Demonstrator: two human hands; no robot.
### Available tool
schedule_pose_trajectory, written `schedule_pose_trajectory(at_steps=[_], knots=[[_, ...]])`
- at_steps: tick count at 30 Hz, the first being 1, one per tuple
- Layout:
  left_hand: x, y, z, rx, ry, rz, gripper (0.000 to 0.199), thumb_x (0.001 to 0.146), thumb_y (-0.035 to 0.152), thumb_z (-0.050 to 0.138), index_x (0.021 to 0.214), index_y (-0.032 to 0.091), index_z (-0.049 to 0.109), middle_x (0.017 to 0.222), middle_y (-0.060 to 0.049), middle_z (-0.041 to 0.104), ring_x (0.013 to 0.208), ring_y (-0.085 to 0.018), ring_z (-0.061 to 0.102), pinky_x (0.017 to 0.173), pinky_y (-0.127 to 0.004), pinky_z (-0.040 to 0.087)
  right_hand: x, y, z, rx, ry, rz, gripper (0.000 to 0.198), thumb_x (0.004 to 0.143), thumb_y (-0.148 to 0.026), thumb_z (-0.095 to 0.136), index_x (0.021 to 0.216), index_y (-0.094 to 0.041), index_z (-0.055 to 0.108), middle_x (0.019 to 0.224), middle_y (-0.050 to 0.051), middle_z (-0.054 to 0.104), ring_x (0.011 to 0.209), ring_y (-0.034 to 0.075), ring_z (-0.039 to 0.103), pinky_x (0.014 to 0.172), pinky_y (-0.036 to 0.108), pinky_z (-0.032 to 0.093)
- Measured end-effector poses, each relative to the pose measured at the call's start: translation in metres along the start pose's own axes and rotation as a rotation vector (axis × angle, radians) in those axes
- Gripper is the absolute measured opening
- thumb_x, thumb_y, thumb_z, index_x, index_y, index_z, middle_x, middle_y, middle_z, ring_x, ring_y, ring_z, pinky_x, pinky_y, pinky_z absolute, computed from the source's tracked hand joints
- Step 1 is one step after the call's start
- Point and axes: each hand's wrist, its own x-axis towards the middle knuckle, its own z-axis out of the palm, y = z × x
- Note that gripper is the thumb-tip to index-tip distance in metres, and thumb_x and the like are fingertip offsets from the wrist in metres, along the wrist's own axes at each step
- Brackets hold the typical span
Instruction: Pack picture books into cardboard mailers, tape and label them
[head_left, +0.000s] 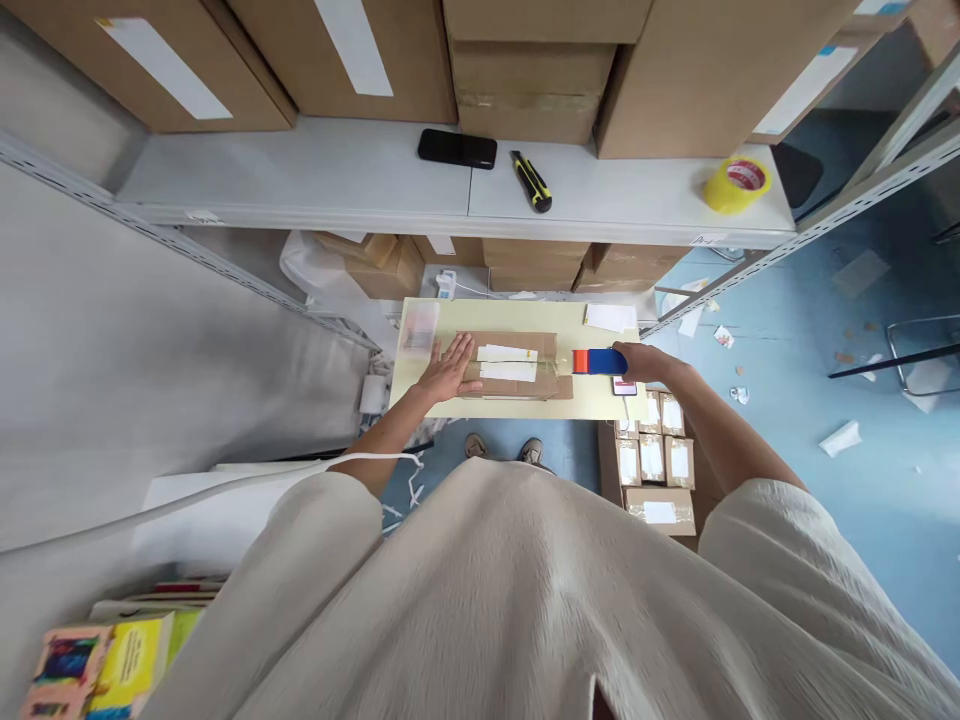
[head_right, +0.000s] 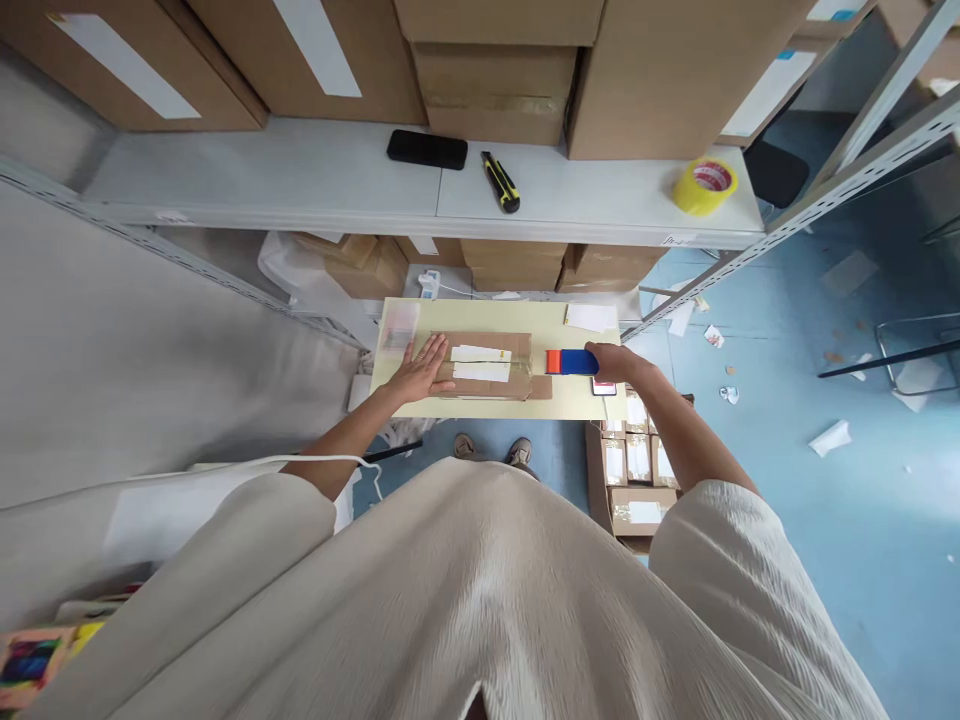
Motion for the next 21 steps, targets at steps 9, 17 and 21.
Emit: schedule_pose_trajectory(at_steps=[9,17,21], knots=[[0.0,-0.002,0.001,0.037,-0.013,-0.006,0.11,0.111,0.074,0.05,0.189,0.015,0.0,0.195,-0.021,0.005,0.183,-0.04,0.004,0.145,-0.068,0.001,0.03,-0.009,0.024,0.015,-0.023,-0.017,0.054,0.079,-0.009,0.082,0.128,-0.021,0.063,0.118,0.014,0.08,0.098,0.029,0.077,0.07,0.032,0.046],[0.0,-0.003,0.002,0.03,-0.011,-0.011,0.109,0.111,0.074,0.051,0.189,0.016,0.001,0.196,-0.02,0.005,0.183,-0.039,0.006,0.145,-0.066,-0.001,0.013,0.024,0.025,0.028,0.036,-0.046,0.053,0.081,-0.018,0.083,0.132,-0.022,0.066,0.122,0.013,0.082,0.099,0.029,0.077,0.072,0.032,0.046],[0.0,-0.002,0.002,0.036,-0.008,-0.012,0.109,0.112,0.073,0.05,0.189,0.015,0.0,0.195,-0.02,0.005,0.183,-0.039,0.006,0.145,-0.067,-0.001,0.002,0.037,0.024,0.046,0.051,-0.04,0.05,0.083,-0.022,0.084,0.131,-0.022,0.068,0.123,0.013,0.082,0.097,0.028,0.077,0.071,0.032,0.046]])
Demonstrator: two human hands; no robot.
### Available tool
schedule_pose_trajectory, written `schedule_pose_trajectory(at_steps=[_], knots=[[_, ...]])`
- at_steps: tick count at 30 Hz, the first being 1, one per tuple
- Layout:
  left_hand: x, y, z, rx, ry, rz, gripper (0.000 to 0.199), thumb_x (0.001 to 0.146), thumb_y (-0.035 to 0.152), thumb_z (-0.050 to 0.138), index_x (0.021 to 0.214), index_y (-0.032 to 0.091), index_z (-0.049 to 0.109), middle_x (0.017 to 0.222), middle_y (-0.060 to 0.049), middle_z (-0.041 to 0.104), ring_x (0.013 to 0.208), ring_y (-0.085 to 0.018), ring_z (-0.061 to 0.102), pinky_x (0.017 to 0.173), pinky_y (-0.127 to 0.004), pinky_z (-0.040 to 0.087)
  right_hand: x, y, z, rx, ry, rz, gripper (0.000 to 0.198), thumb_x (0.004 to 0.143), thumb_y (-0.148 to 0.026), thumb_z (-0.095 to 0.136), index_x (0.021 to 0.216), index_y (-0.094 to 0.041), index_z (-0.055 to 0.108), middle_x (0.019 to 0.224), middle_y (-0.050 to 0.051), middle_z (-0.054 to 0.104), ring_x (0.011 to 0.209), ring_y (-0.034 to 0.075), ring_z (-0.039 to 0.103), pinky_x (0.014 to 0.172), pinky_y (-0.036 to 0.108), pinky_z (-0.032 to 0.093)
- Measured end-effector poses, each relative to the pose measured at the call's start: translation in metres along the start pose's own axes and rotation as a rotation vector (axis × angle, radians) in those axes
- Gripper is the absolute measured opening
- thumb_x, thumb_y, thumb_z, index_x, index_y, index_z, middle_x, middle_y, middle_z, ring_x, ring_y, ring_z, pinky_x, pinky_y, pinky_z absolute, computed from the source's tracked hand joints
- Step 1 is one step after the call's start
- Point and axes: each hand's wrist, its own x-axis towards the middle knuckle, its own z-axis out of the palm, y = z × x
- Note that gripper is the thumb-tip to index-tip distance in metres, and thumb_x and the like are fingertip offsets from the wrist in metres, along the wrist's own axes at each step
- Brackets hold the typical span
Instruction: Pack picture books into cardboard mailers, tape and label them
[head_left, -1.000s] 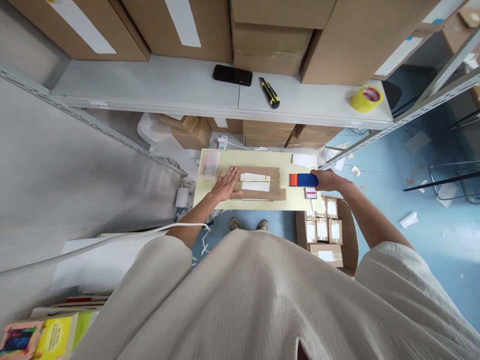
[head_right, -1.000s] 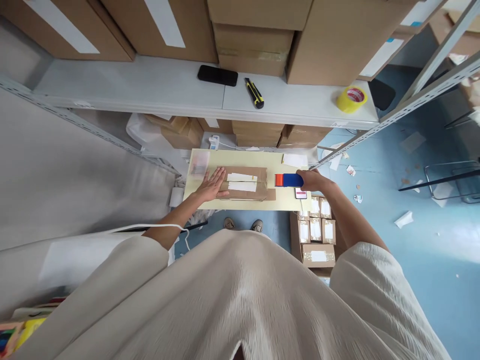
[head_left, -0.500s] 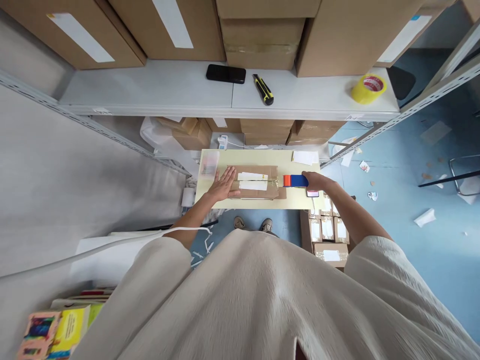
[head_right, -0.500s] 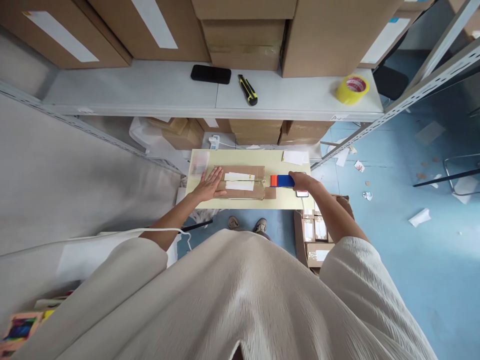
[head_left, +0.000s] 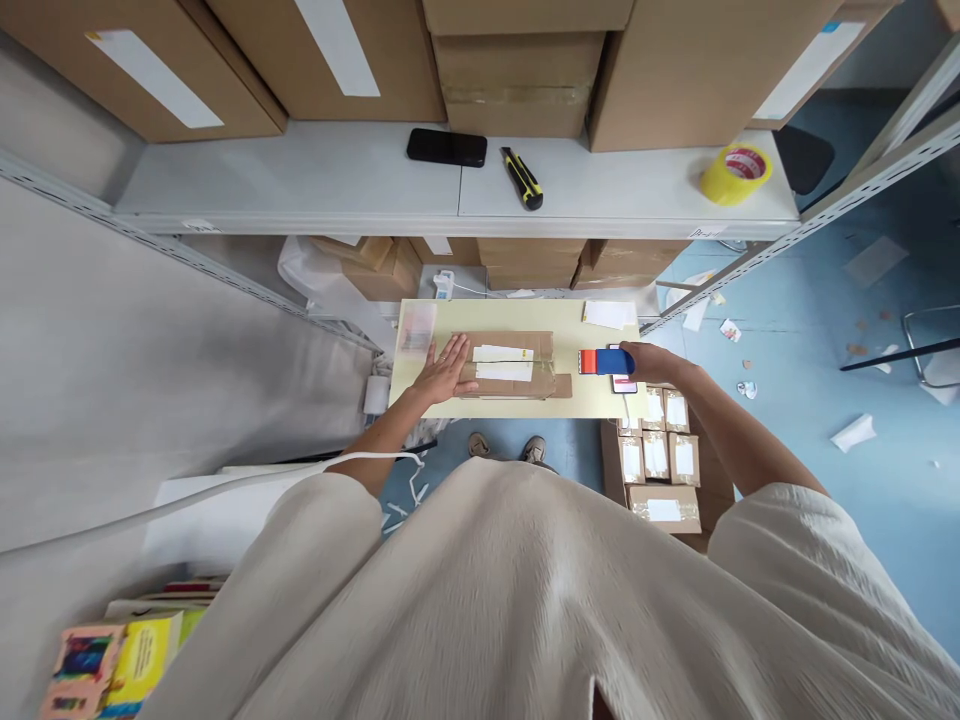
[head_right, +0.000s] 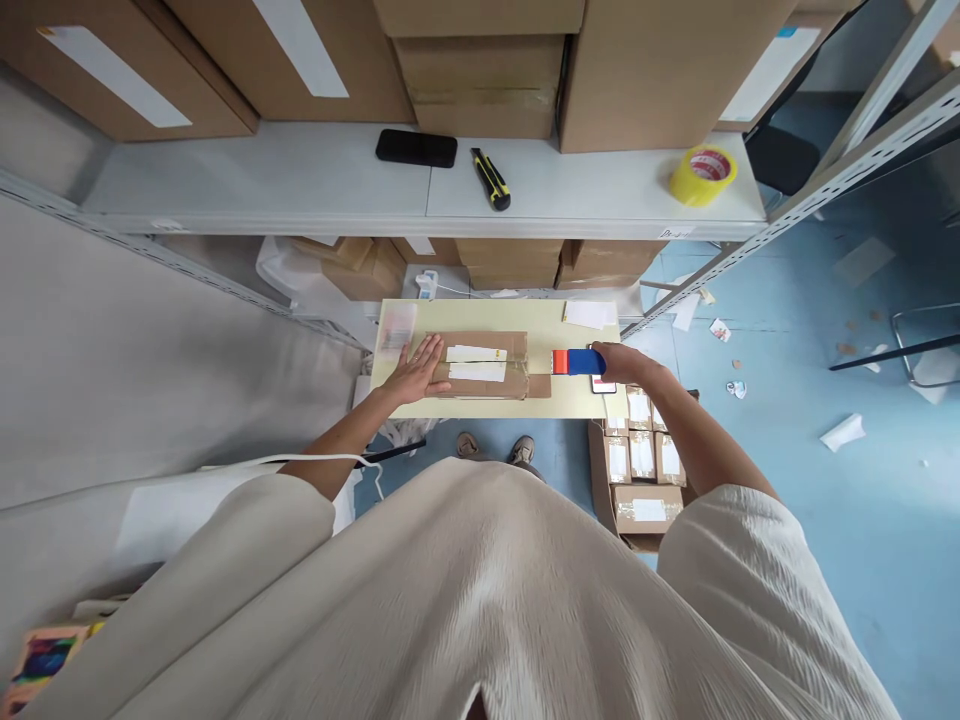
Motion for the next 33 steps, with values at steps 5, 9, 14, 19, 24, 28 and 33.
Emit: schedule_pose_trajectory(at_steps=[5,9,14,19,24,28,33], knots=[[-0.001,0.002,-0.001,0.009,-0.005,-0.001,0.109,0.112,0.073,0.049,0.189,0.014,-0.001,0.195,-0.021,0.005,0.183,-0.039,0.005,0.145,-0.069,0.0,0.004,-0.003,0.0,0.0,-0.033,0.028,0.061,0.082,-0.021,0.085,0.141,-0.023,0.066,0.128,0.014,0.082,0.103,0.031,0.078,0.074,0.032,0.049],[-0.001,0.002,-0.003,0.004,-0.019,-0.008,0.11,0.112,0.074,0.048,0.189,0.014,-0.002,0.195,-0.021,0.004,0.183,-0.04,0.004,0.144,-0.07,-0.001,0.014,-0.018,0.001,-0.039,-0.074,0.058,0.063,0.083,-0.019,0.085,0.142,-0.022,0.064,0.131,0.016,0.08,0.106,0.032,0.078,0.075,0.033,0.05],[-0.001,0.002,-0.002,0.007,-0.025,-0.011,0.109,0.112,0.074,0.047,0.189,0.015,-0.002,0.195,-0.021,0.003,0.183,-0.04,0.003,0.144,-0.07,-0.001,0.022,-0.054,-0.003,-0.107,-0.093,0.077,0.053,0.087,-0.015,0.082,0.136,-0.02,0.063,0.128,0.018,0.079,0.109,0.034,0.077,0.081,0.036,0.053],[0.0,0.001,0.0,0.007,-0.016,-0.008,0.108,0.112,0.073,0.047,0.189,0.014,-0.001,0.195,-0.021,0.003,0.183,-0.038,0.003,0.144,-0.068,-0.001,0.028,-0.085,-0.008,-0.17,-0.105,0.085,0.052,0.092,-0.015,0.079,0.141,-0.019,0.061,0.129,0.019,0.077,0.115,0.035,0.076,0.091,0.04,0.057],[0.001,0.002,0.0,-0.003,-0.013,-0.008,0.109,0.112,0.073,0.049,0.189,0.013,0.0,0.195,-0.022,0.004,0.183,-0.039,0.004,0.144,-0.069,-0.001,0.032,-0.096,-0.007,-0.202,-0.052,0.094,0.055,0.093,-0.016,0.077,0.145,-0.019,0.059,0.134,0.023,0.075,0.125,0.039,0.071,0.1,0.046,0.057],[0.002,0.002,0.0,-0.013,-0.008,-0.003,0.109,0.112,0.072,0.049,0.189,0.012,0.001,0.195,-0.023,0.004,0.183,-0.04,0.005,0.144,-0.07,-0.001,0.032,-0.103,0.001,-0.187,0.02,0.104,0.054,0.095,-0.023,0.076,0.146,-0.018,0.059,0.134,0.028,0.074,0.128,0.043,0.067,0.102,0.051,0.057],[0.001,0.003,-0.001,-0.017,0.002,0.001,0.109,0.111,0.072,0.049,0.189,0.014,0.0,0.195,-0.023,0.007,0.183,-0.041,0.005,0.144,-0.071,0.0,0.039,-0.108,0.016,-0.172,0.019,0.154,0.058,0.092,-0.037,0.085,0.142,-0.018,0.063,0.133,0.031,0.074,0.131,0.046,0.066,0.105,0.055,0.054]])
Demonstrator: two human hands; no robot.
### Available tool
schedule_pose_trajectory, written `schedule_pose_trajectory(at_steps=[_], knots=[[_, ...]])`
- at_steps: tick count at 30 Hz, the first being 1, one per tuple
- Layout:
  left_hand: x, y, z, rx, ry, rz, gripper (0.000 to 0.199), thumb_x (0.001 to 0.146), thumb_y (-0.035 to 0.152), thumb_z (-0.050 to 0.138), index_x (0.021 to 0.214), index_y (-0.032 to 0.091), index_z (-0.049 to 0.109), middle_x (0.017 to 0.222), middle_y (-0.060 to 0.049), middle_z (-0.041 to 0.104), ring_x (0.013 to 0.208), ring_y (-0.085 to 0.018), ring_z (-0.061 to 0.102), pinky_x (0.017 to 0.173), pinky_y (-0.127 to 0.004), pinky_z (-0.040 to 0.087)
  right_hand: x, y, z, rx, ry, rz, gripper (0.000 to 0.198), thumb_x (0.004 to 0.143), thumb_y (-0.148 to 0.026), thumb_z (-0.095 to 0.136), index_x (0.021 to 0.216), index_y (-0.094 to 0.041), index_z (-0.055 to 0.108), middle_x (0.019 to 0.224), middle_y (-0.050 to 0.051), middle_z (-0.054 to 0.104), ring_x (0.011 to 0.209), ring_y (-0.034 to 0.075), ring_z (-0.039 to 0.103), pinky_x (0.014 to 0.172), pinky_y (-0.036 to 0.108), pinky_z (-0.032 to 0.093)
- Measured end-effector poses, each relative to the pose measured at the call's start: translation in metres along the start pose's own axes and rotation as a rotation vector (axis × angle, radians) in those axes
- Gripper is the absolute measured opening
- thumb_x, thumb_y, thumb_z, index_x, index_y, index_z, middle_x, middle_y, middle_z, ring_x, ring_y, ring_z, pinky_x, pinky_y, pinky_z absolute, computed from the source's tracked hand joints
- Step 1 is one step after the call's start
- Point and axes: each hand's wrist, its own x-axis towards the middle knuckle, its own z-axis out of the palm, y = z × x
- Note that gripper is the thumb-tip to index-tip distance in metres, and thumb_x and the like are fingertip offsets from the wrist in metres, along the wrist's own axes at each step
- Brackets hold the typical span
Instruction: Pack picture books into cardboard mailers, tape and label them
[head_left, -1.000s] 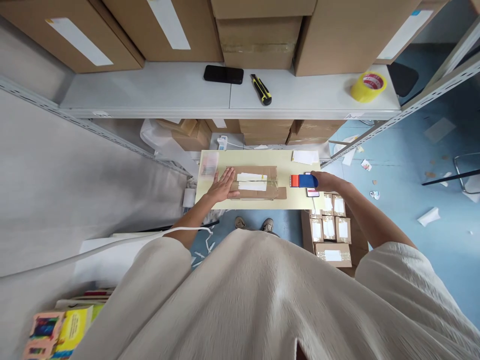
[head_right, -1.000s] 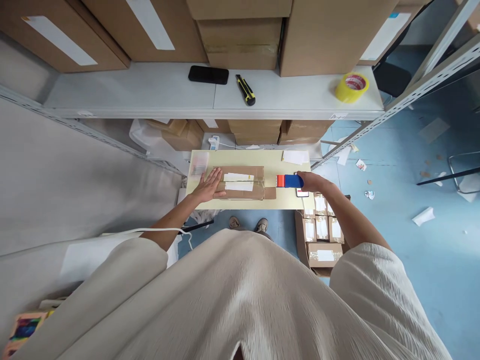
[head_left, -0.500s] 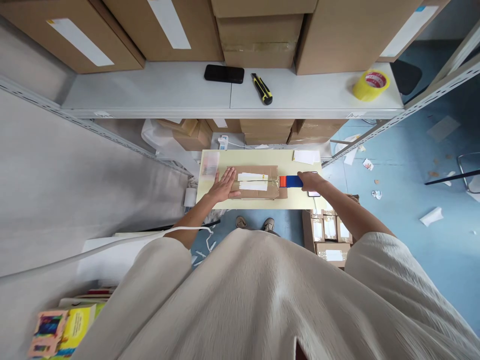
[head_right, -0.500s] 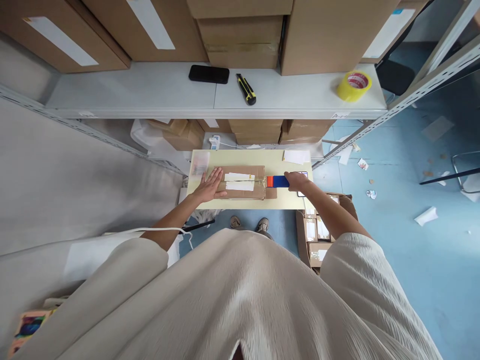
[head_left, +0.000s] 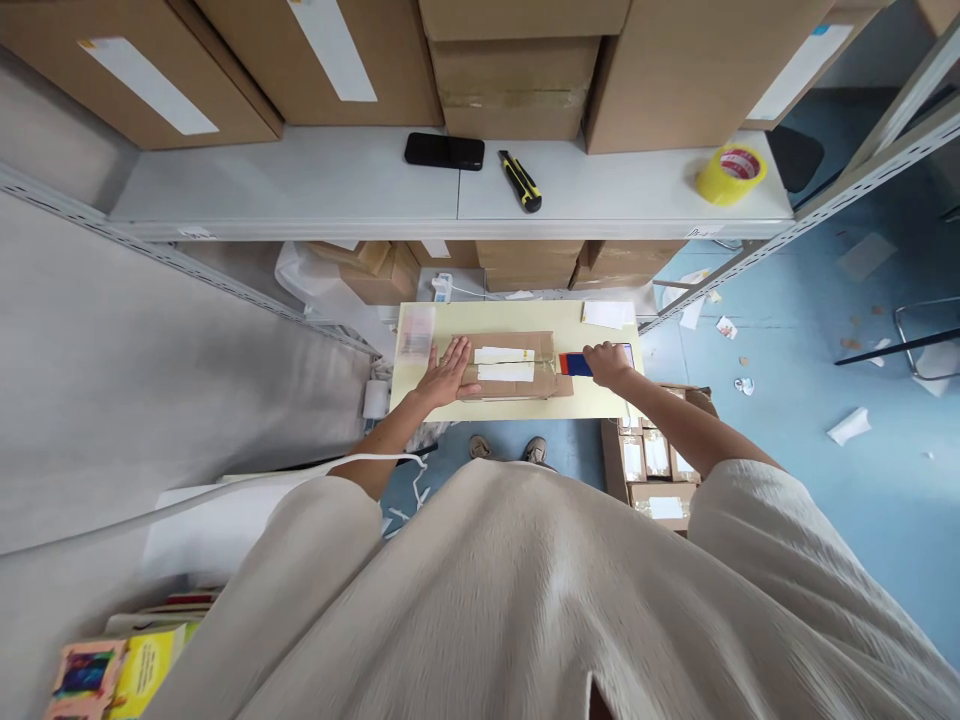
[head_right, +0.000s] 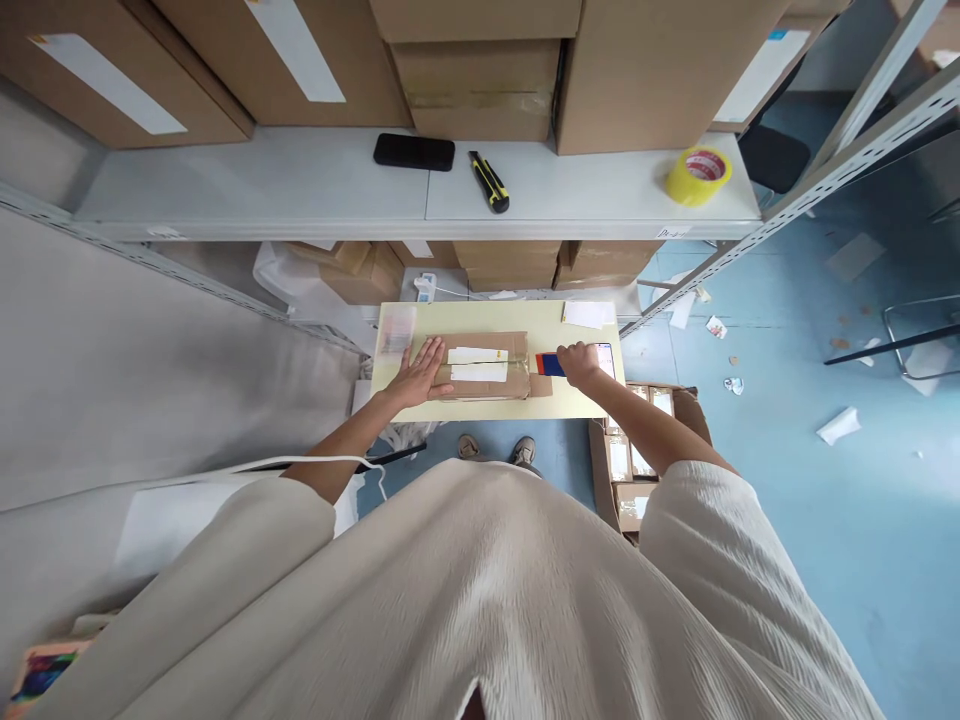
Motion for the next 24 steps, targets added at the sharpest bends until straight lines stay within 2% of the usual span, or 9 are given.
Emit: schedule_pose_trajectory(at_steps=[4,7,9,11,13,15,17,21,24], knots=[[-0.001,0.001,-0.001,-0.005,-0.011,-0.012,0.11,0.111,0.075,0.048,0.189,0.015,-0.001,0.195,-0.022,0.006,0.183,-0.041,0.005,0.144,-0.07,0.0,0.008,0.019,0.014,0.129,-0.024,0.125,0.067,0.089,-0.047,0.089,0.143,-0.017,0.063,0.128,0.026,0.077,0.123,0.041,0.073,0.096,0.047,0.059],[-0.001,0.002,-0.001,-0.011,-0.008,-0.01,0.111,0.111,0.076,0.049,0.189,0.016,-0.001,0.195,-0.021,0.006,0.183,-0.041,0.005,0.144,-0.07,0.001,0.011,0.044,0.027,0.389,-0.052,0.24,0.075,0.088,-0.067,0.087,0.138,-0.016,0.067,0.117,0.019,0.08,0.103,0.033,0.078,0.083,0.039,0.063],[-0.001,0.002,-0.001,-0.01,-0.005,-0.015,0.11,0.111,0.076,0.049,0.189,0.015,0.0,0.195,-0.022,0.006,0.183,-0.041,0.005,0.144,-0.071,0.001,0.012,0.055,0.037,0.605,-0.062,0.318,0.073,0.095,-0.078,0.074,0.131,-0.015,0.071,0.114,0.02,0.081,0.097,0.032,0.079,0.074,0.035,0.063],[-0.001,0.002,-0.002,-0.007,-0.012,-0.016,0.11,0.111,0.074,0.049,0.189,0.014,0.0,0.195,-0.022,0.006,0.183,-0.041,0.005,0.143,-0.071,0.001,0.013,0.058,0.046,0.76,-0.066,0.401,0.069,0.105,-0.076,0.058,0.13,-0.013,0.072,0.117,0.023,0.081,0.095,0.032,0.08,0.066,0.033,0.063],[-0.001,0.003,-0.003,-0.002,-0.017,-0.017,0.109,0.111,0.072,0.05,0.189,0.013,0.0,0.195,-0.022,0.005,0.183,-0.04,0.005,0.143,-0.071,0.001,0.016,0.055,0.053,0.819,-0.071,0.439,0.058,0.11,-0.062,0.05,0.133,-0.013,0.071,0.124,0.024,0.081,0.096,0.03,0.081,0.064,0.032,0.063],[-0.002,0.003,-0.004,-0.003,-0.022,-0.017,0.109,0.111,0.071,0.051,0.189,0.014,0.0,0.195,-0.022,0.005,0.183,-0.04,0.005,0.144,-0.07,0.001,0.019,0.047,0.058,0.823,-0.078,0.428,0.046,0.108,-0.047,0.052,0.134,-0.013,0.071,0.128,0.023,0.08,0.099,0.029,0.081,0.068,0.031,0.063],[-0.002,0.003,-0.004,-0.005,-0.021,-0.02,0.109,0.111,0.072,0.05,0.189,0.015,0.0,0.195,-0.022,0.005,0.183,-0.04,0.005,0.144,-0.07,0.002,0.022,0.038,0.061,0.786,-0.06,0.411,0.039,0.104,-0.04,0.056,0.129,-0.015,0.074,0.126,0.021,0.081,0.104,0.03,0.08,0.076,0.032,0.062],[-0.002,0.001,-0.002,-0.001,-0.012,-0.019,0.109,0.111,0.073,0.05,0.189,0.017,-0.003,0.195,-0.021,0.006,0.183,-0.041,0.005,0.144,-0.07,0.005,0.029,0.018,0.061,0.525,0.049,0.415,0.038,0.103,-0.041,0.055,0.127,-0.021,0.077,0.118,0.018,0.082,0.119,0.038,0.076,0.098,0.048,0.06],[-0.003,-0.001,0.0,0.007,-0.005,-0.015,0.109,0.112,0.073,0.049,0.189,0.019,-0.004,0.196,-0.02,0.007,0.183,-0.041,0.006,0.144,-0.07,0.006,0.037,0.005,0.059,0.418,0.114,0.395,0.042,0.105,-0.042,0.053,0.135,-0.02,0.075,0.126,0.021,0.08,0.128,0.04,0.072,0.109,0.055,0.054]])
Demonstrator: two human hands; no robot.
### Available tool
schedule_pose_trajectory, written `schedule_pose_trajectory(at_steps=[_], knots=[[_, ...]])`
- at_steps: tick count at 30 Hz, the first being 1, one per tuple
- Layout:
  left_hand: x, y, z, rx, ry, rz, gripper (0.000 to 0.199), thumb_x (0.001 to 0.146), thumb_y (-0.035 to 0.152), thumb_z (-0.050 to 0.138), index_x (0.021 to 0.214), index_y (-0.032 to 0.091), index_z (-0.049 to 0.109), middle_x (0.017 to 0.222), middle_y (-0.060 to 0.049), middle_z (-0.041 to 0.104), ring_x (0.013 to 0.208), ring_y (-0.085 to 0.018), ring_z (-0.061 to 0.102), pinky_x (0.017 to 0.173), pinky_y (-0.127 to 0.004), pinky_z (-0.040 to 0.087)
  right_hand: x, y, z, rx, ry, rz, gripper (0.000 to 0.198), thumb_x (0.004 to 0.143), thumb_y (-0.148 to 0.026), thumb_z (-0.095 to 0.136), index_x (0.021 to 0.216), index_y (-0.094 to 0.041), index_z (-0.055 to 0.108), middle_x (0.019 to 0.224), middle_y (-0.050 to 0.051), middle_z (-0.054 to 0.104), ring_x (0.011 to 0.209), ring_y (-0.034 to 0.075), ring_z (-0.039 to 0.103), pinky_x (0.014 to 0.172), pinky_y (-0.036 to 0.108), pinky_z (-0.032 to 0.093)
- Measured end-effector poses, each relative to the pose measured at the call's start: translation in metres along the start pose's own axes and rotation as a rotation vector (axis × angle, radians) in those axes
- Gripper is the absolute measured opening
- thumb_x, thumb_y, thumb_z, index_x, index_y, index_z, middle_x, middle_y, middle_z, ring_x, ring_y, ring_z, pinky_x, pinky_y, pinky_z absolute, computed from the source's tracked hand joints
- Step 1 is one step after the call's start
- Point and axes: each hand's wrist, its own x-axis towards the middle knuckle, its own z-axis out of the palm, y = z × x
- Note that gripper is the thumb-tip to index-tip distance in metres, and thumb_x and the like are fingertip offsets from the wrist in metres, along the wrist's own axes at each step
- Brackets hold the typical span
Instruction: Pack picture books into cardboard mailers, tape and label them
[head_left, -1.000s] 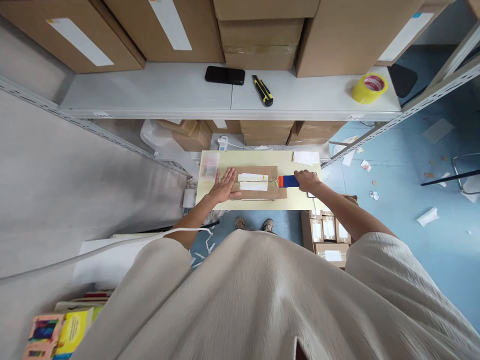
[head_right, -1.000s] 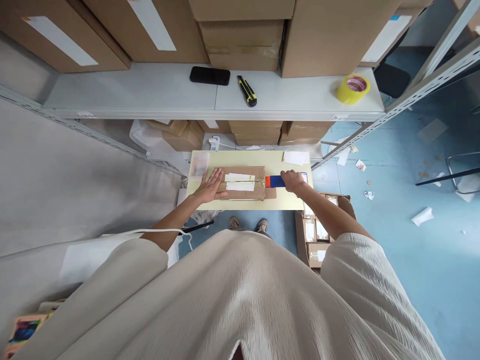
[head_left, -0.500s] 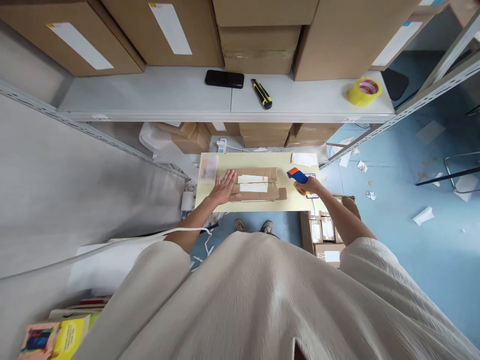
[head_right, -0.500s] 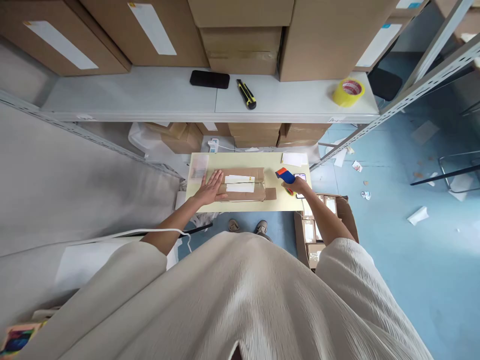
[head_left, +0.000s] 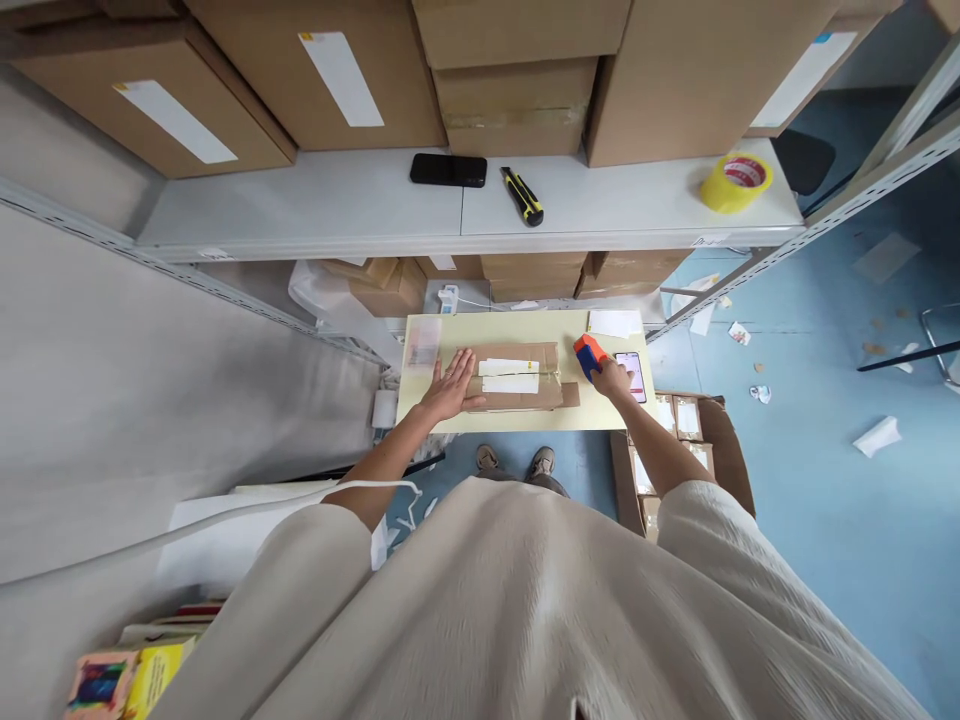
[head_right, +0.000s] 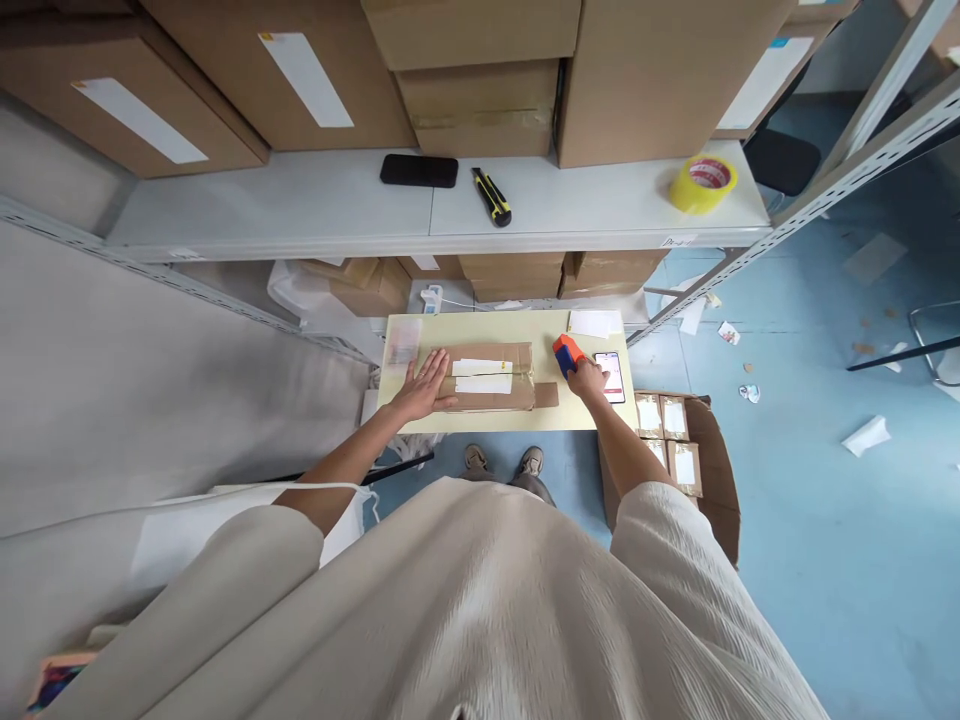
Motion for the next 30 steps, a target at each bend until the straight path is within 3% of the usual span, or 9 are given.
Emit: schedule_pose_trajectory(at_steps=[4,11,15,22,26,30], knots=[[-0.001,-0.001,0.001,-0.001,0.002,0.004,0.108,0.112,0.075,0.048,0.189,0.02,-0.005,0.196,-0.02,0.006,0.183,-0.04,0.006,0.144,-0.069,0.005,0.008,-0.013,0.01,-0.009,0.009,-0.025,0.043,0.11,-0.045,0.054,0.138,-0.019,0.073,0.14,0.024,0.076,0.136,0.038,0.07,0.114,0.05,0.053],[-0.002,0.001,-0.002,-0.013,-0.017,0.001,0.11,0.112,0.076,0.047,0.189,0.019,-0.005,0.196,-0.019,0.005,0.183,-0.041,0.004,0.144,-0.068,0.006,0.007,-0.018,0.02,-0.061,0.026,-0.056,0.041,0.109,-0.041,0.056,0.138,-0.017,0.072,0.136,0.025,0.077,0.137,0.036,0.07,0.104,0.044,0.058],[-0.001,-0.001,0.001,-0.035,0.022,0.011,0.11,0.11,0.075,0.051,0.19,0.019,-0.001,0.196,-0.02,0.009,0.183,-0.041,0.007,0.145,-0.066,0.007,-0.011,-0.026,0.002,0.047,0.12,-0.065,0.042,0.113,-0.043,0.051,0.14,-0.019,0.072,0.144,0.023,0.075,0.133,0.036,0.072,0.104,0.043,0.058],[0.006,0.004,0.001,-0.135,0.085,0.011,0.109,0.106,0.072,0.06,0.189,0.019,0.013,0.195,-0.022,0.017,0.181,-0.043,0.014,0.144,-0.066,0.014,-0.052,-0.064,-0.033,0.314,0.058,-0.17,0.041,0.113,-0.055,0.058,0.138,-0.026,0.071,0.132,0.013,0.081,0.125,0.032,0.077,0.099,0.035,0.059],[0.013,0.012,-0.003,-0.191,0.283,-0.155,0.085,0.113,0.06,0.049,0.185,0.018,0.03,0.192,-0.022,0.023,0.178,-0.043,0.023,0.14,-0.063,0.028,-0.063,-0.087,-0.036,0.346,0.028,-0.135,0.047,0.108,-0.054,0.067,0.144,-0.023,0.066,0.132,0.015,0.081,0.123,0.034,0.077,0.095,0.036,0.06],[0.024,0.008,0.003,-0.314,0.352,-0.345,0.086,0.11,0.053,0.056,0.184,0.017,0.03,0.177,-0.027,0.046,0.163,-0.047,0.045,0.128,-0.064,0.045,-0.067,-0.1,-0.036,0.256,0.033,-0.1,0.05,0.106,-0.049,0.069,0.149,-0.023,0.062,0.126,0.015,0.081,0.123,0.036,0.077,0.092,0.038,0.06]])
